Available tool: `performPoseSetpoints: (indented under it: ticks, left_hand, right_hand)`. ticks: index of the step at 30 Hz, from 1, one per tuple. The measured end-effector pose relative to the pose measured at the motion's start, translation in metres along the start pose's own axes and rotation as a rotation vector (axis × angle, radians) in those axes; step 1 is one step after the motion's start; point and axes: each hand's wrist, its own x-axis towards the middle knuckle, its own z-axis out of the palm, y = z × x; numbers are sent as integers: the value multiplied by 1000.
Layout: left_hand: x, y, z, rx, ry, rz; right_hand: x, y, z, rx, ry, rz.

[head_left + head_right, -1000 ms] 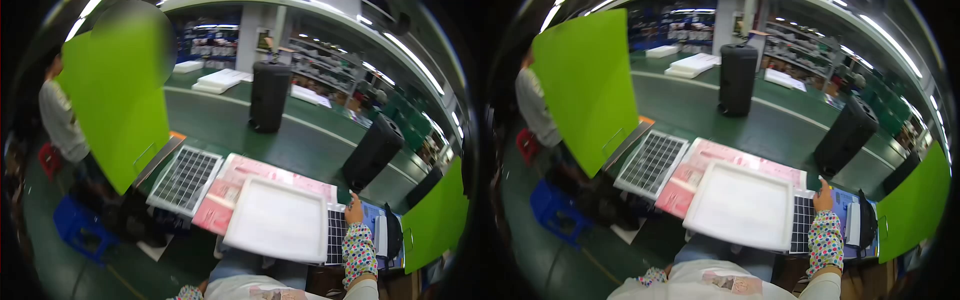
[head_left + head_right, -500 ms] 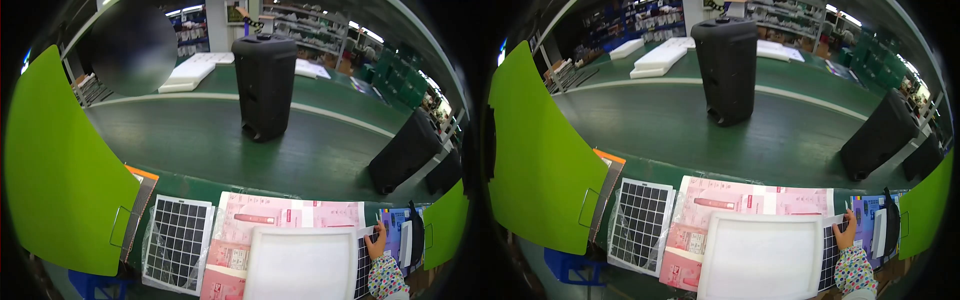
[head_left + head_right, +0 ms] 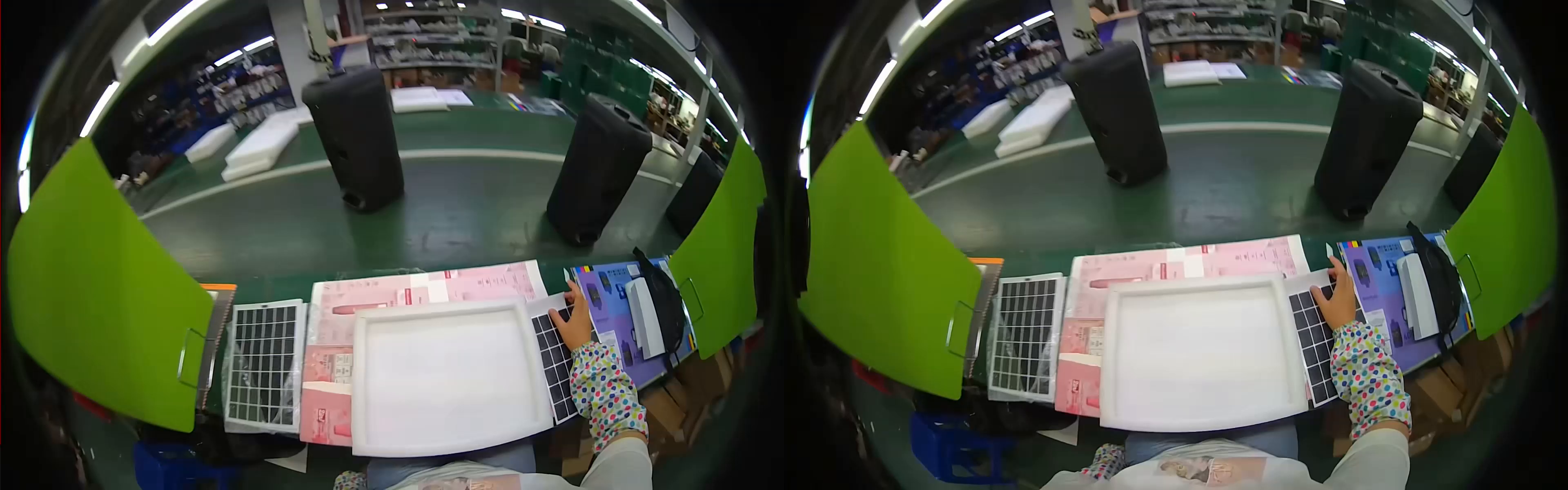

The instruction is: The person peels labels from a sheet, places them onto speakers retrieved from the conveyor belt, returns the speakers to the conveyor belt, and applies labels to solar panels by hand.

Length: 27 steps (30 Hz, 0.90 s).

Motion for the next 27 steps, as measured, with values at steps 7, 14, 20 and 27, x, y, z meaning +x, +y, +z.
performPoseSetpoints:
  ticks: [7, 14, 20, 27]
  left_hand:
    - [-5, 29, -12, 383, -89, 245]
    - [-151, 113, 3, 1187, -584, 280]
    - [-326, 203, 86, 1395, -1195, 333]
    - [-364, 185, 235, 1996, -726, 1573]
  right_hand:
    - [-4, 13, -5, 51, 12, -10]
    - [-1, 23, -1, 30, -14, -33]
    - [-5, 17, -7, -13, -75, 23]
    - [-2, 18, -5, 34, -20, -14]
